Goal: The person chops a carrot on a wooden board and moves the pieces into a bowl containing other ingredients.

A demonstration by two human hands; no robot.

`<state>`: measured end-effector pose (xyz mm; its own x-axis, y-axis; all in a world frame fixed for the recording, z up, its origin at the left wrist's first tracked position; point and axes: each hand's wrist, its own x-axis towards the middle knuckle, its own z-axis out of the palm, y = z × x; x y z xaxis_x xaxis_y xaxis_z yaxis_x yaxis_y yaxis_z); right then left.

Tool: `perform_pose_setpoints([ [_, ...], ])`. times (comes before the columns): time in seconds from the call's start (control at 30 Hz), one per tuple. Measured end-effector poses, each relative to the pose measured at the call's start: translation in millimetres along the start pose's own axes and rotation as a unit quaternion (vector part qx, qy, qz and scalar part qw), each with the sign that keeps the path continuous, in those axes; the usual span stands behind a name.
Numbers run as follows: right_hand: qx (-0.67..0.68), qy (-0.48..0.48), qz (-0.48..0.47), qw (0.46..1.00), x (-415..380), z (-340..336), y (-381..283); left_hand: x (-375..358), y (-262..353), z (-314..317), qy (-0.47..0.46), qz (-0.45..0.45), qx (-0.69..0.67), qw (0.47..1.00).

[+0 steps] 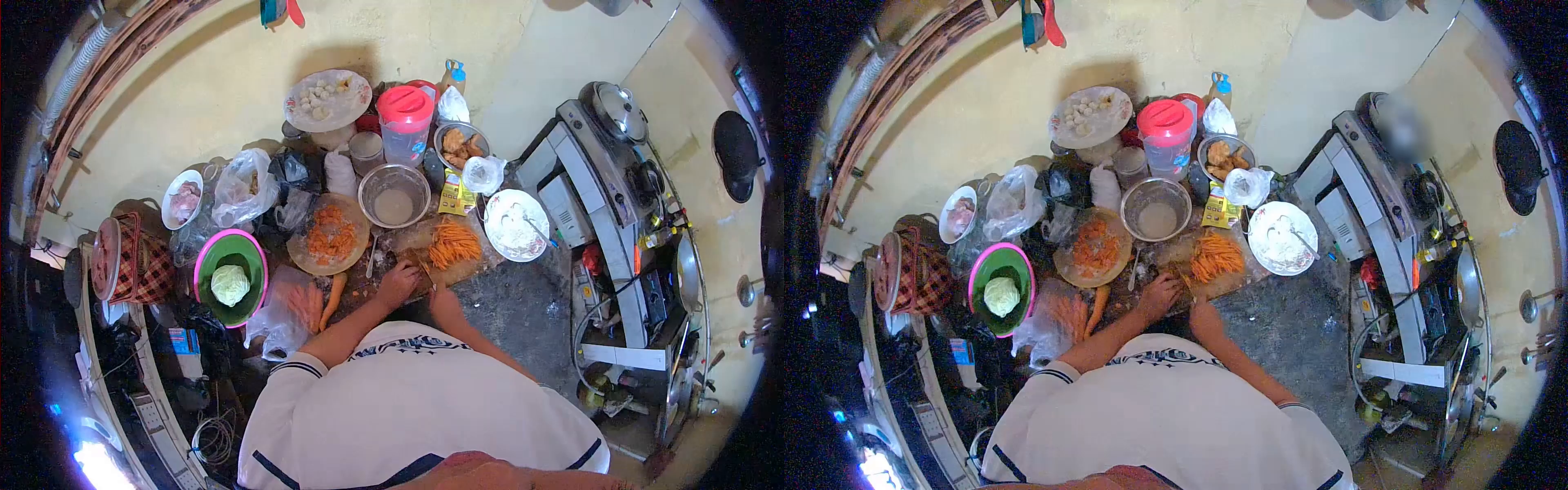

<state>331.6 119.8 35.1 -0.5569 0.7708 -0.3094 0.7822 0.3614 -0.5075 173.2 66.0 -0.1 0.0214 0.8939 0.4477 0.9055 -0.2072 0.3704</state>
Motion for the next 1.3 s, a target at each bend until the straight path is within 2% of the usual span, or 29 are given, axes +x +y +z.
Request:
perform_pose_setpoints([
  [0.4,0.009,-0.01,-0.001,1.0,-1,-6,-10,-2,2,-1,0.006,-0.015,-0.016,1.0],
  [0.6,-0.05,0.003,-0.005,0.999,-4,-13,-5,-1,5,-4,-0.02,-0.031,-0.017,0.999],
  [0.67,-0.026,0.03,0.025,0.999,-8,-22,-8,6,12,-8,-0.035,-0.04,-0.024,0.998],
  [0.73,-0.009,0.058,0.024,0.998,-2,-26,-7,21,21,-26,-0.027,0.028,0.05,0.998],
  [0.8,0.007,0.088,0.021,0.996,3,-30,-5,30,23,-44,-0.014,0.016,0.07,0.997],
  [0.87,0.05,0.111,-0.035,0.992,5,-31,1,33,12,-49,-0.002,0.004,0.089,0.996],
  [0.9,0.05,0.109,-0.036,0.992,7,-26,9,26,-5,-50,-0.012,-0.061,0.042,0.997],
  [0.93,0.056,0.079,-0.093,0.991,10,-18,18,19,-19,-58,-0.023,-0.126,-0.005,0.992],
  [0.97,0.063,0.048,-0.149,0.986,11,-10,27,10,-31,-65,0.022,-0.17,0.009,0.985],
  [1.0,0.064,0.046,-0.147,0.986,9,-6,31,1,-42,-76,0.065,-0.211,0.024,0.975],
  [1.07,0.033,0.026,-0.107,0.993,8,-2,35,-35,-95,-60,0.148,-0.29,0.205,0.923],
  [1.1,0.033,0.025,-0.108,0.993,9,-3,33,-36,-96,-85,0.102,-0.358,0.156,0.915],
  [1.13,0.045,0.05,-0.054,0.996,7,-9,28,-34,-95,-111,0.056,-0.423,0.106,0.898],
  [1.17,0.057,0.073,0.001,0.996,6,-15,24,-43,-108,-114,0.056,-0.424,0.107,0.897],
  [1.2,0.056,0.072,0.0,0.996,6,-21,21,-54,-123,-112,0.053,-0.455,0.107,0.882],
  [1.23,0.067,0.058,-0.029,0.996,7,-27,20,-57,-129,-113,0.049,-0.485,0.107,0.866],
  [1.3,0.077,0.042,-0.059,0.994,7,-29,21,-59,-127,-116,0.045,-0.474,0.123,0.871],
])
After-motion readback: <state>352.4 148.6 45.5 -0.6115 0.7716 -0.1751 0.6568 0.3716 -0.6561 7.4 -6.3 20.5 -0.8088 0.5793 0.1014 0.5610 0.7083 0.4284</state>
